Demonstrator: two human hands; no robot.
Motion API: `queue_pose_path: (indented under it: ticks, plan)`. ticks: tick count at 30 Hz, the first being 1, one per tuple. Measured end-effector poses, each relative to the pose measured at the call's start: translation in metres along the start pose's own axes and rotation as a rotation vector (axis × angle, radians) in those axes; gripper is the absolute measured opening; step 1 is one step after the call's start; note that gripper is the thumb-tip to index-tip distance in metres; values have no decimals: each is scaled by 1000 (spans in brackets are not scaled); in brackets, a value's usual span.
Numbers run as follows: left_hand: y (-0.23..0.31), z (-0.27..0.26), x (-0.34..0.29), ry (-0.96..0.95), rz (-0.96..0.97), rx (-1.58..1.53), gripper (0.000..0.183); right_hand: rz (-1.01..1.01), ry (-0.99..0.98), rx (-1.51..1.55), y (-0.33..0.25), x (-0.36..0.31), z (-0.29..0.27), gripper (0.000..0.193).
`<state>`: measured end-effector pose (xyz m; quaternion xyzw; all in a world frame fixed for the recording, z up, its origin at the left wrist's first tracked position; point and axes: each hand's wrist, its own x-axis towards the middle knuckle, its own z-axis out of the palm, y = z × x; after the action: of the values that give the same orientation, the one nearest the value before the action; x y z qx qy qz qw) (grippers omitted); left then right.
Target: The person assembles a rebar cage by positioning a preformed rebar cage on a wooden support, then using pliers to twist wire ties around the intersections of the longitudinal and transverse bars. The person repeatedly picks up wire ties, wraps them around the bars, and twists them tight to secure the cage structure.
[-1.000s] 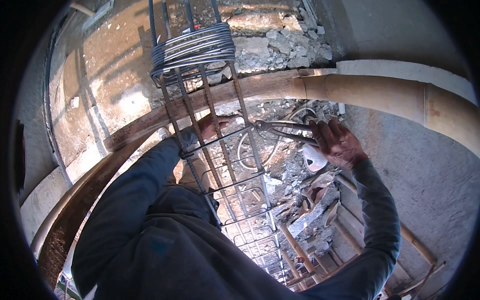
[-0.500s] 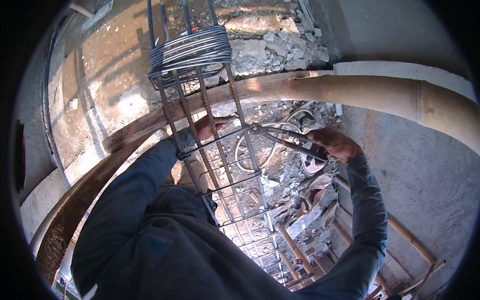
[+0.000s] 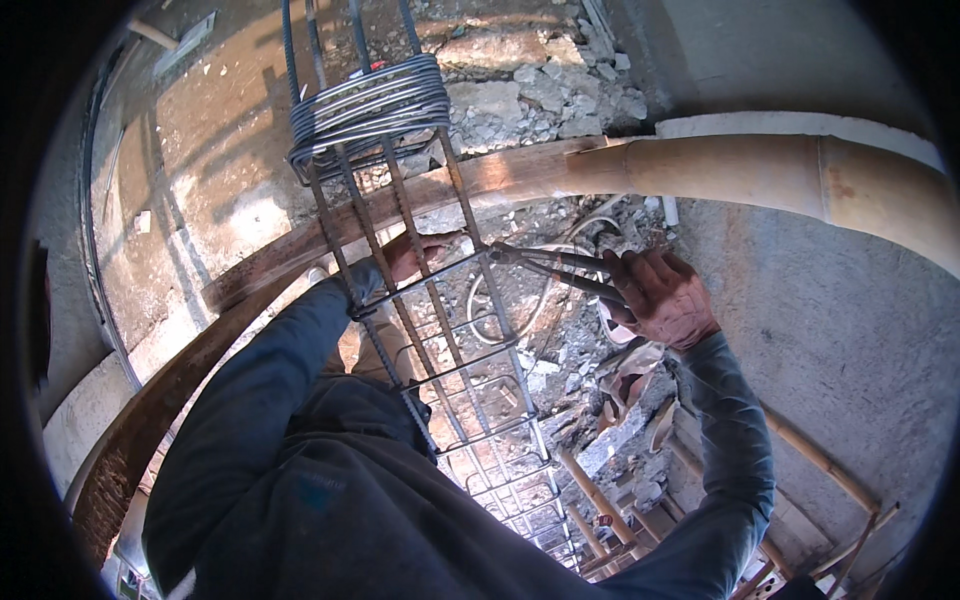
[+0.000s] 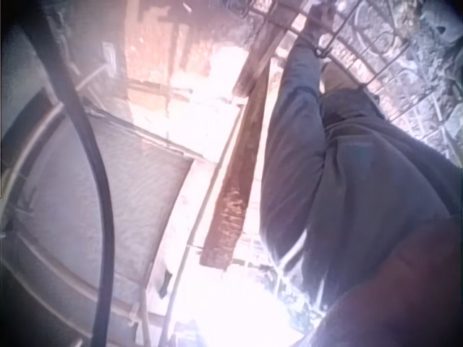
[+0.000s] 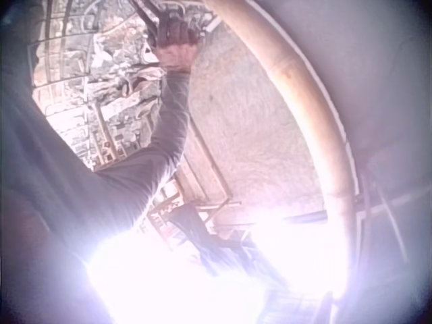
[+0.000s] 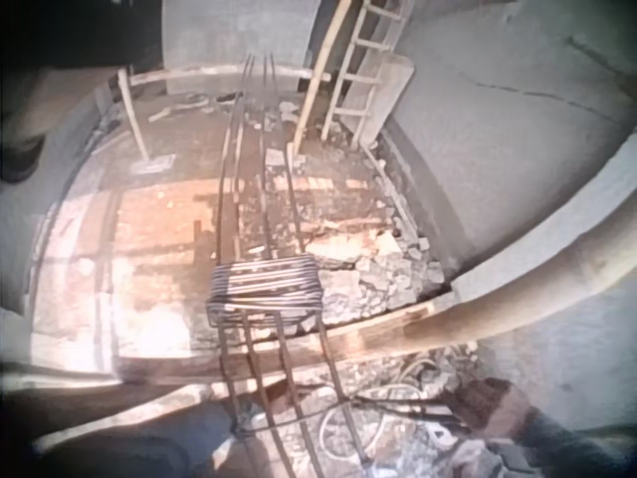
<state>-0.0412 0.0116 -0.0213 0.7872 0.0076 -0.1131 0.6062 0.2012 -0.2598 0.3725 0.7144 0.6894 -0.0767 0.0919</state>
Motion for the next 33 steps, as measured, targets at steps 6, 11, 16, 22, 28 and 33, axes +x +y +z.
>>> queue_pose_path:
  ticks: [6,11,16,22,28,33]
  plan:
    - [0,-4,-2,-15,8,15,34,611,-357,1217,12,-20,31,54]
    - [-1,-10,-2,-26,13,27,34,1058,-332,2291,-24,-52,75,58]
    - [-1,-17,-3,-46,13,40,34,854,50,2995,-116,-61,86,58]
    - [-29,-31,-9,-90,36,100,34,767,826,3387,-256,-22,57,41]
    - [-52,-42,-50,466,-300,150,30,1094,959,2378,-319,2,52,29]
    - [23,-36,-119,695,-440,-395,36,1115,902,2130,-364,10,59,27]
